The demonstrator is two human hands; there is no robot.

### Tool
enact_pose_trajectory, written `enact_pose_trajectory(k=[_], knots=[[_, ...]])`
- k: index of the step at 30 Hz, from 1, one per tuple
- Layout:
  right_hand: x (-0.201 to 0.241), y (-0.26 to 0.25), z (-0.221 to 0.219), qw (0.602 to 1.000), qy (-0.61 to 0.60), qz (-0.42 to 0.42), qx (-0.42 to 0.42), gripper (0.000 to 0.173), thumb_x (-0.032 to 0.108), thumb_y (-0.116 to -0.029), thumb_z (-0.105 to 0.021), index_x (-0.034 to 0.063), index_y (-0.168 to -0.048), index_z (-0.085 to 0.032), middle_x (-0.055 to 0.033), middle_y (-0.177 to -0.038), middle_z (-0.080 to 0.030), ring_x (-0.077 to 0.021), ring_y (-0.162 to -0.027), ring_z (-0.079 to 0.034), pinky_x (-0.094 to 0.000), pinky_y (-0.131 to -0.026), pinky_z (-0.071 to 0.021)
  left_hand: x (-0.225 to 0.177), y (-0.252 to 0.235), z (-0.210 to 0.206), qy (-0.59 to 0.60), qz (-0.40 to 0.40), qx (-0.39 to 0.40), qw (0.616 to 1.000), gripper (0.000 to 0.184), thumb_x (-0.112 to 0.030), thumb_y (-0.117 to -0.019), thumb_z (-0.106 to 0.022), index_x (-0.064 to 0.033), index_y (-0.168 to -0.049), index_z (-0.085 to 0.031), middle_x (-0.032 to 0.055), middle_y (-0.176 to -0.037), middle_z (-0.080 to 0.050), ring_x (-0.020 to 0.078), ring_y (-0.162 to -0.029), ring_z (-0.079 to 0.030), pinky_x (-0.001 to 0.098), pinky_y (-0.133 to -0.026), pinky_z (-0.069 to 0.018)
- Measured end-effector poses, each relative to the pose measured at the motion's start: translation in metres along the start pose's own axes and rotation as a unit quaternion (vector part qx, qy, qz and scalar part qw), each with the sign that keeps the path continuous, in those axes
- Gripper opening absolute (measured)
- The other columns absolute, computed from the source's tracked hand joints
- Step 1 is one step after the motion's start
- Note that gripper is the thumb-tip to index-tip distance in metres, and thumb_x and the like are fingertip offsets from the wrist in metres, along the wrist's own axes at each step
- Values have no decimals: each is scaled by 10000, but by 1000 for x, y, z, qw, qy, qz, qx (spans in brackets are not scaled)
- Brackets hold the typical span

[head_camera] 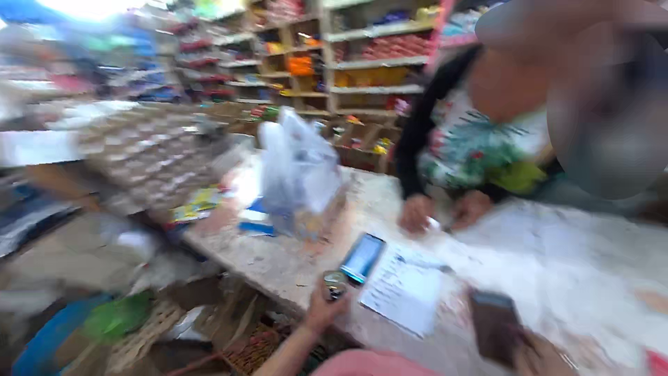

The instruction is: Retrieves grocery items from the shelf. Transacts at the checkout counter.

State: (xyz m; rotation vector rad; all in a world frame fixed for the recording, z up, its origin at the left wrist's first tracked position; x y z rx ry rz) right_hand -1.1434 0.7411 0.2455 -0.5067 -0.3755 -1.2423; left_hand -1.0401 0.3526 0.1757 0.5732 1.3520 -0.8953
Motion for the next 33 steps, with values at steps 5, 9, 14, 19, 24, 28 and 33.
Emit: enact_pose_trajectory(k=[5, 9, 14, 19, 24, 28, 33], knots=[[-19, -6, -1, 997, -60, -41, -13, 337, 102, -1034, -458, -7, -1260, -683, -199, -1232, -706, -395, -1189, -649, -574, -1059, -475, 8, 4, -6, -38, -112, 86, 989, 1034, -518, -769, -821, 194, -1371, -373, 175, -1183, -667, 69, -1032, -680, 288, -943, -575], [-23, -6, 1, 996, -71, -62, 10, 368, 150, -1049, -417, 28, -1271, -684, -166, -1195, -721, -373, -1154, -656, -549, -1019, -499, 15, -1, -8, -72, -182, 114, 974, 1025, -581, -816, -751, 204, -1352, -365, 213, -1164, -660, 62, -1035, -677, 272, -964, -553], [-17, -9, -5, 997, -67, -13, -30, 345, 121, -1031, -435, 42, -1217, -715, -128, -1127, -745, -344, -1072, -678, -524, -941, -528, 24, -5, -7, -64, -206, 111, 970, 966, -561, -831, -752, 163, -1351, -380, 175, -1158, -667, 44, -1023, -680, 258, -954, -554], [-7, -20, -11, 997, -4, -46, 69, 368, 126, -1051, -416, 72, -1307, -674, -140, -1195, -725, -373, -1171, -639, -529, -991, -502, 22, -5, -6, -86, -214, 113, 966, 966, -542, -831, -751, 178, -1349, -370, 213, -1149, -661, 47, -1027, -681, 249, -961, -547], [-4, 9, 1, 999, 33, 21, 10, 297, 117, -963, -484, 55, -1117, -731, -124, -983, -754, -375, -1015, -690, -538, -849, -545, 26, -7, -5, -90, -226, 111, 964, 932, -567, -842, -741, 139, -1349, -403, 199, -1149, -667, 38, -1032, -678, 241, -966, -538], [-6, 27, -4, 998, 55, 22, -2, 270, 95, -954, -504, 57, -1093, -732, -116, -969, -751, -364, -968, -697, -500, -803, -569, 22, -9, -7, -99, -234, 126, 959, 911, -563, -854, -736, 120, -1355, -400, 178, -1139, -672, 34, -1030, -675, 243, -968, -538], [-3, 0, -7, 998, 49, 3, 49, 346, 145, -1044, -424, 62, -1282, -662, -109, -1183, -731, -349, -1124, -663, -481, -948, -532, 25, -8, -6, -125, -242, 147, 951, 904, -553, -838, -753, 96, -1365, -409, 208, -1138, -679, 71, -1037, -687, 261, -968, -540]])
Point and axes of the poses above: each hand's wrist, its own y-axis away from the middle knuckle, its own z-axis out of the back of the hand, x = y × z, the point moved 1 cm from there along -y, towards the middle knuckle
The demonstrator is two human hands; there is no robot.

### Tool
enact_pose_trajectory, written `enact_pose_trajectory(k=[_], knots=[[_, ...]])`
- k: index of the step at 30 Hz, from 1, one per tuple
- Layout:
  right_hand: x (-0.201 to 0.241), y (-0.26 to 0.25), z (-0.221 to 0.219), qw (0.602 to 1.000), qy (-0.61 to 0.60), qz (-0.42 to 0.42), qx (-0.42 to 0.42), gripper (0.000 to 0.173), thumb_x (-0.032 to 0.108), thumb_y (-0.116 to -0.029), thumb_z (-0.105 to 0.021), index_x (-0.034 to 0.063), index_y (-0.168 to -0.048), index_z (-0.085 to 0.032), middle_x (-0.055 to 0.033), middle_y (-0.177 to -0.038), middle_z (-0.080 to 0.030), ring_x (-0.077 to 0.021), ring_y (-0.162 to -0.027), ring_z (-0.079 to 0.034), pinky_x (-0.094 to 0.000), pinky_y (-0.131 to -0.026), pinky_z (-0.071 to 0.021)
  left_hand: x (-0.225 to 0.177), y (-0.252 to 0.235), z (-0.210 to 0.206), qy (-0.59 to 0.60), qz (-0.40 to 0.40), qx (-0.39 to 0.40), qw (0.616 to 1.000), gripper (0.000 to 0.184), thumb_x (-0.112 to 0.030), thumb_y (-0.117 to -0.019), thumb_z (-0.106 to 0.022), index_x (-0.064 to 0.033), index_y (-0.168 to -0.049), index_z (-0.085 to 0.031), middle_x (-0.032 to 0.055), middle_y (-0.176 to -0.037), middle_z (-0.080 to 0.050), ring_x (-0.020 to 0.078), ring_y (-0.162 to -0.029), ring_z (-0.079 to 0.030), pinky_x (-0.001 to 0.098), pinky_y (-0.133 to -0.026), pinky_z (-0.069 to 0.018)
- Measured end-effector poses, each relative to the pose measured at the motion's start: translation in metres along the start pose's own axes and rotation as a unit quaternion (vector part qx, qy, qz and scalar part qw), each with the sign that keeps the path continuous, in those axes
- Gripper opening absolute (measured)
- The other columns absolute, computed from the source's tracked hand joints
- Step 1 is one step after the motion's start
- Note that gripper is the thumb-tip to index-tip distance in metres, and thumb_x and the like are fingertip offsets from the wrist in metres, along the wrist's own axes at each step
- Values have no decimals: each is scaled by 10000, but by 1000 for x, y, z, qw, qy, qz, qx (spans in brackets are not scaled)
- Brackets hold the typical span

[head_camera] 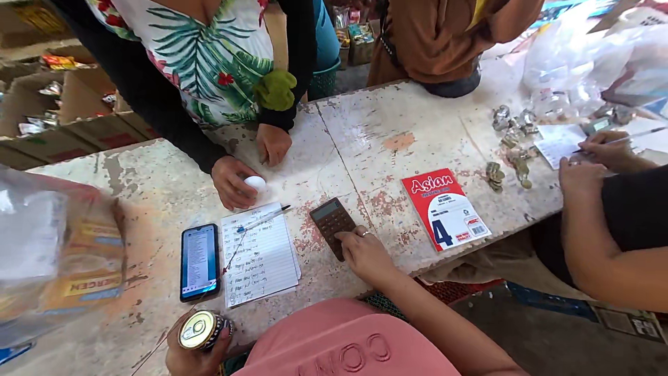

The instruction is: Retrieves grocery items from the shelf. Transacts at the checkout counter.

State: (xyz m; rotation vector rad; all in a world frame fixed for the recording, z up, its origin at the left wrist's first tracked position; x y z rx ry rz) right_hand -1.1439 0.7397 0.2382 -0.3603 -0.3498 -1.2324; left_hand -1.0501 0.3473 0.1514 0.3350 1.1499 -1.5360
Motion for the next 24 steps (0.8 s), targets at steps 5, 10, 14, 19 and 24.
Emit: enact_pose_trajectory(k=[5, 10, 14, 19, 24], knots=[[-20, 14, 8, 998, -10, -19, -65, 301, 184, -1010, -500, 39, -1178, -703, -128, -1082, -748, -379, -1042, -691, -537, -859, -563, -2, 2, 0, 15, 2, 3, 1000, 883, -544, -842, -768, 22, -1411, -401, 131, -1179, -679, 35, -1057, -675, 254, -974, -542], [-33, 26, -7, 991, -32, -19, -127, 373, 359, -950, -666, 25, -1114, -683, -166, -1055, -716, -387, -1024, -672, -531, -825, -563, -22, -17, -28, 89, -47, 57, 993, 752, -530, -873, -742, -212, -1475, -421, -19, -1220, -683, 43, -1086, -669, 273, -977, -554], [-16, 18, -26, 996, -34, -36, -71, 802, 560, -833, -762, 69, -1436, -565, -231, -1535, -479, -502, -1419, -417, -613, -1109, -417, -58, -69, -78, 144, -116, 124, 975, 701, -602, -895, -684, -255, -1451, -438, -4, -1119, -725, 94, -1007, -708, 320, -915, -591], [-19, 11, -37, 996, -26, -16, -87, 746, 447, -874, -743, 80, -1487, -526, -245, -1577, -422, -494, -1424, -424, -584, -1106, -439, -99, -144, -151, 200, -52, 117, 971, 838, -423, -839, -786, 143, -1359, -451, 216, -1241, -639, 120, -1142, -643, 309, -1011, -534], [-21, 10, -41, 986, -14, -21, -167, 709, 394, -807, -762, 70, -1415, -597, -266, -1516, -488, -514, -1345, -504, -598, -1049, -482, -100, -207, -215, 222, 43, 80, 971, 774, -192, -817, -829, 138, -1391, -427, 267, -1288, -589, 226, -1122, -660, 344, -940, -575]])
Point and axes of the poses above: each hand's wrist, its own y-axis away from the middle knuckle, its own z-axis out of the back of the hand, x = y × z, the point moved 1 cm from there along -y, towards the middle knuckle
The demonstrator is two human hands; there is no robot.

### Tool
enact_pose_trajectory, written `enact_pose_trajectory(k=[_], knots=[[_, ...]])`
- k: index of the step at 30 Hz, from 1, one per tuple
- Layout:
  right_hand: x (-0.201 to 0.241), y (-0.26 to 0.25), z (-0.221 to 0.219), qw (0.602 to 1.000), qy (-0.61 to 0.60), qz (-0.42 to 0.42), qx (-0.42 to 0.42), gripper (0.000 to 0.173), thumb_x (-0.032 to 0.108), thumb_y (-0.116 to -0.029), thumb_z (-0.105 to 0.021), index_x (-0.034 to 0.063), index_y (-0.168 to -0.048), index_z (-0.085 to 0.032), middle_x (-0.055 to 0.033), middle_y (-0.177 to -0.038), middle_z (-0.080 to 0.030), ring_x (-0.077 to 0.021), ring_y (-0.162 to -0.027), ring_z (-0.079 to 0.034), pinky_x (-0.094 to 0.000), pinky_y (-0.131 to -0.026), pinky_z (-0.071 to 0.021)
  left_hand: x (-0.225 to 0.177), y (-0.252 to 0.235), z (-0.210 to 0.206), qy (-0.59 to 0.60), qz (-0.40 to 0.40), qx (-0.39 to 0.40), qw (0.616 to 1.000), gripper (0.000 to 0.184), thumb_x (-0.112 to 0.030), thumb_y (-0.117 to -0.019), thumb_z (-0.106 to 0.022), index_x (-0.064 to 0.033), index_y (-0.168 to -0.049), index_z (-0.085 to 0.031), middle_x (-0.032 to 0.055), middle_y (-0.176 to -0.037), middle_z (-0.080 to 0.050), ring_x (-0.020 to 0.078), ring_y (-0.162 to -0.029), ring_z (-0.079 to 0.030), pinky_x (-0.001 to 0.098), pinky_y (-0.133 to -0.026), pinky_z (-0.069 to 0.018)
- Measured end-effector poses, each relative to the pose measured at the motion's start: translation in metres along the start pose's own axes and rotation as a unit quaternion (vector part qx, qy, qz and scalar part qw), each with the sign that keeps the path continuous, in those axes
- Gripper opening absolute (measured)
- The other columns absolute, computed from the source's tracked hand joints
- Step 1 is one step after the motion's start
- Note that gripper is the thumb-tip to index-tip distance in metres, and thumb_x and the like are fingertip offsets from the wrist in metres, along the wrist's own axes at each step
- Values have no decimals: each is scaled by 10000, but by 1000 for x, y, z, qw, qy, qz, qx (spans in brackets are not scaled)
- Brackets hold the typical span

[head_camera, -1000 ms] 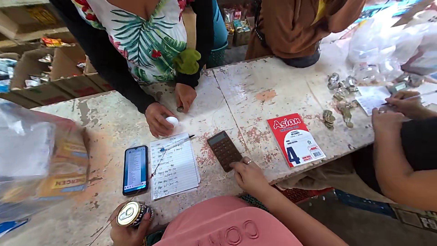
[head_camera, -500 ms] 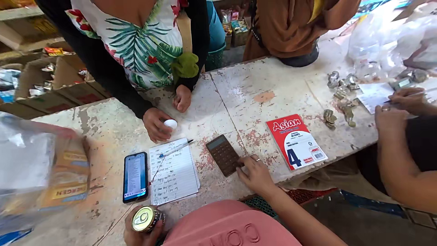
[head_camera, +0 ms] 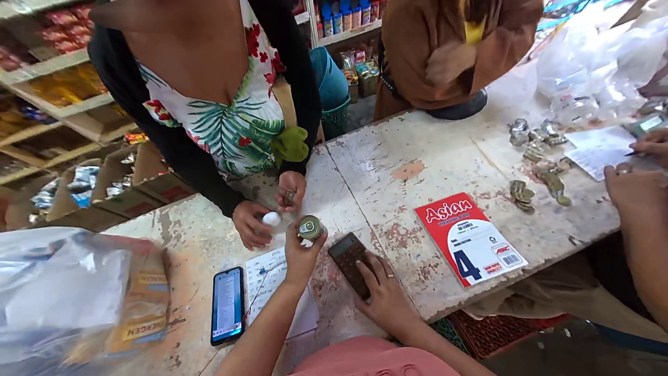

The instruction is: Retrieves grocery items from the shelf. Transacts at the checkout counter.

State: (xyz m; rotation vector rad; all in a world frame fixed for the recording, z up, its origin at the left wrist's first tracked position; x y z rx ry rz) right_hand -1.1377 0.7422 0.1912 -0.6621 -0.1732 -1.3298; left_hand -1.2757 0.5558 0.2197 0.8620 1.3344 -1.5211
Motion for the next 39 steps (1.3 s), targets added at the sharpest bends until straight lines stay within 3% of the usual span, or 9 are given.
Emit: enact_pose_trajectory(k=[6, 12, 17, 20, 25, 29, 31, 35, 39], knots=[[-3, 0, -4, 999, 32, -20, -33, 677, 399, -800, -707, 101, -1402, -621, -259, -1508, -498, -512, -1321, -522, -602, -1028, -484, 17, -28, -23, -13, 32, 2, 999, 776, -172, -816, -836, 112, -1420, -442, 268, -1333, -589, 244, -1182, -643, 348, -997, -551], [-3, 1, -6, 999, 21, -22, -34, 674, 399, -798, -698, 89, -1391, -623, -262, -1500, -502, -529, -1340, -495, -631, -1034, -470, 21, -20, -16, 5, 72, 14, 997, 760, -124, -832, -825, 103, -1438, -424, 250, -1318, -603, 214, -1119, -677, 320, -947, -582], [-4, 3, -8, 999, 20, -21, -31, 677, 418, -816, -693, 81, -1397, -615, -273, -1499, -498, -542, -1342, -486, -651, -1040, -453, 18, -10, -2, -7, 81, 59, 995, 878, -168, -853, -815, 111, -1512, -306, 281, -1454, -498, 257, -1275, -605, 339, -1037, -549], [-5, 2, -8, 999, 24, -23, -31, 672, 429, -821, -682, 80, -1392, -620, -268, -1503, -497, -534, -1350, -483, -637, -1047, -454, 15, 5, 13, -54, 88, 57, 993, 822, -166, -878, -742, 78, -1533, -311, 270, -1494, -468, 290, -1357, -525, 387, -1067, -504], [-6, 3, -9, 999, 32, -19, -35, 648, 429, -832, -666, 78, -1376, -633, -262, -1500, -504, -524, -1348, -492, -629, -1047, -456, 8, 42, 46, -100, 51, 66, 992, 456, -130, -939, -630, 80, -1339, -567, 220, -1308, -637, 257, -1234, -622, 396, -1010, -540], [-4, 3, -7, 999, 28, -24, -28, 653, 423, -828, -666, 73, -1378, -628, -267, -1502, -499, -533, -1351, -483, -634, -1047, -453, 2, 95, 66, -155, -43, 98, 982, 243, -120, -960, -609, 25, -1131, -703, 144, -1112, -726, 199, -1005, -715, 356, -886, -600], [-4, 3, -8, 999, 27, -27, -22, 644, 422, -843, -654, 78, -1386, -623, -268, -1508, -491, -532, -1359, -475, -634, -1051, -451, 6, 123, 73, -163, -100, 117, 975, 178, -126, -950, -632, -19, -1053, -730, 94, -1003, -742, 131, -908, -713, 292, -838, -598], [-4, 4, -8, 999, 25, -32, -8, 619, 427, -891, -624, 86, -1407, -607, -266, -1528, -469, -531, -1389, -442, -633, -1070, -436, 13, 143, 93, -249, -211, 137, 935, 145, -171, -955, -623, -138, -1032, -742, 11, -968, -739, 96, -938, -689, 232, -844, -567], [-4, 2, -6, 999, 25, -38, 7, 628, 439, -908, -611, 77, -1421, -592, -264, -1545, -449, -521, -1414, -417, -625, -1102, -410, 19, 142, 101, -258, -169, 92, 947, 166, -168, -946, -621, -92, -1011, -753, 30, -912, -734, 84, -839, -682, 224, -777, -571]])
Point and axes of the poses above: each hand's wrist, its own y-axis away from the middle knuckle, its own z-axis out of the back of the hand, x = y × z, the point moved 1 cm from there along -y, towards the middle knuckle
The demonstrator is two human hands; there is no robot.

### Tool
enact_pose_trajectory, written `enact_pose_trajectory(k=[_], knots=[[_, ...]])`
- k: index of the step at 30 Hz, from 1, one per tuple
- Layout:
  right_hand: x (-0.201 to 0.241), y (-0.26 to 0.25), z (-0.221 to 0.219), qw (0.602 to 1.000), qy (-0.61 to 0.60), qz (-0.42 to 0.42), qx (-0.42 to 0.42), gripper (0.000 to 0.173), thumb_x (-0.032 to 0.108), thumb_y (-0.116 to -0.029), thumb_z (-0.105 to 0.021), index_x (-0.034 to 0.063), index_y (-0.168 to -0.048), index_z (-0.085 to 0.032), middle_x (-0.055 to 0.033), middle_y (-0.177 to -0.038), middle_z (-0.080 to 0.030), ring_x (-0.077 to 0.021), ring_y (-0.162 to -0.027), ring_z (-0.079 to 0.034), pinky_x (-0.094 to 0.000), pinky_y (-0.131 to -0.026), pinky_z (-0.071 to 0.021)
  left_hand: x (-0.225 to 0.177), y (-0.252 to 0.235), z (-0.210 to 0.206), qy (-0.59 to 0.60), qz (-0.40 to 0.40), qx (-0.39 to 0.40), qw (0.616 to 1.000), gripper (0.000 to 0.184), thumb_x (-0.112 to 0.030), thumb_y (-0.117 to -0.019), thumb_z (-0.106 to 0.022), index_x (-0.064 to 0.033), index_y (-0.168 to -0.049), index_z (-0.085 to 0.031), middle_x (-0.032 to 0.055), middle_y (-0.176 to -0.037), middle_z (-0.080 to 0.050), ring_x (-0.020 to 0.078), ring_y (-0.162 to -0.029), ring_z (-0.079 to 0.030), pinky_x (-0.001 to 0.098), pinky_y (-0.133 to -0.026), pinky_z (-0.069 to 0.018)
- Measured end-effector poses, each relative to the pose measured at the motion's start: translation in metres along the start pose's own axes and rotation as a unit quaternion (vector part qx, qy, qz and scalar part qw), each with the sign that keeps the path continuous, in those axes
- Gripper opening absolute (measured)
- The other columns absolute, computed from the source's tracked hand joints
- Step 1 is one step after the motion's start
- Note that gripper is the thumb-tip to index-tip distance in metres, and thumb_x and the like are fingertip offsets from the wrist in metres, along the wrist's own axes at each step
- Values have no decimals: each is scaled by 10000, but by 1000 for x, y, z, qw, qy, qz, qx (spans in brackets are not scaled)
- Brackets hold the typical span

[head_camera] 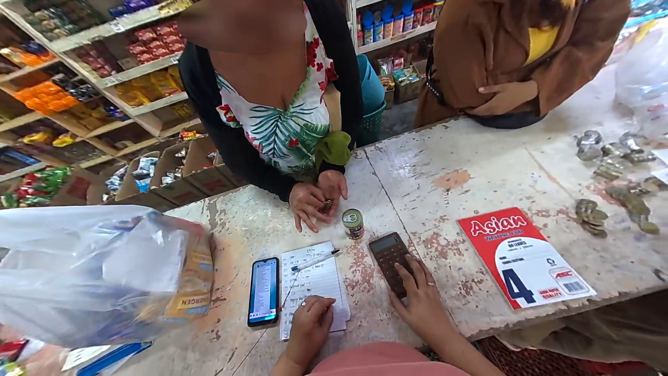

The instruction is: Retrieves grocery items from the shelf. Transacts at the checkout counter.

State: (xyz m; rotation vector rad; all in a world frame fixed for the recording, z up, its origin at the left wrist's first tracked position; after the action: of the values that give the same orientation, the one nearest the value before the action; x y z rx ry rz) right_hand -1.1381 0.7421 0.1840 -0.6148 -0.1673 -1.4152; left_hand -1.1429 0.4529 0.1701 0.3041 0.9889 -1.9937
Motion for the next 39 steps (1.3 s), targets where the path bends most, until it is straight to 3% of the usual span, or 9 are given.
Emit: enact_pose_trajectory(k=[4, 8, 21, 28, 39], knots=[[1, 0, 1, 1000, -5, -8, 10, 646, 429, -896, -633, 68, -1429, -582, -273, -1554, -433, -525, -1426, -400, -629, -1117, -395, -2, -5, -4, -1, 55, 26, 998, 199, -211, -958, -618, -92, -1018, -766, 26, -943, -743, 92, -843, -699, 266, -781, -590], [2, -1, 3, 1000, -7, -16, 21, 645, 414, -899, -636, 61, -1435, -574, -275, -1560, -424, -531, -1433, -386, -630, -1122, -387, -5, -14, -1, 66, 107, 21, 992, 231, -206, -977, -594, -56, -1051, -754, 25, -906, -710, 42, -760, -642, 190, -719, -554], [2, -2, 4, 999, -4, -24, 36, 641, 431, -924, -609, 79, -1457, -560, -269, -1570, -414, -531, -1440, -374, -620, -1126, -386, -7, -45, 4, 40, 51, 20, 998, 214, -180, -982, -597, -44, -1037, -752, 53, -941, -730, 67, -813, -671, 194, -725, -556], [2, -4, 6, 999, -9, -26, 40, 643, 437, -922, -611, 95, -1464, -557, -258, -1570, -420, -519, -1442, -377, -611, -1135, -378, -10, -60, -3, 38, 63, 42, 996, 222, -187, -979, -594, -52, -1047, -757, 52, -967, -737, 77, -855, -682, 207, -754, -558], [1, -3, 4, 999, -13, -22, 42, 639, 439, -933, -613, 97, -1470, -548, -262, -1569, -418, -526, -1444, -369, -625, -1131, -378, -2, -45, -3, 43, 80, 54, 994, 212, -185, -979, -608, -46, -1048, -752, 60, -980, -737, 95, -876, -698, 237, -794, -586]])
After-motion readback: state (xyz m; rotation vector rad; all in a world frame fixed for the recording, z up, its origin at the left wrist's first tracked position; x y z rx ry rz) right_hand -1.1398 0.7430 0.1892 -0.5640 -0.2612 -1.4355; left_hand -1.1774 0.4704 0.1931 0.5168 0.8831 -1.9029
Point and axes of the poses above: each hand's wrist, its own y-axis away from the middle knuckle, its own z-axis out of the back of the hand, x = y × z, the point moved 1 cm from there along -y, towards the middle knuckle
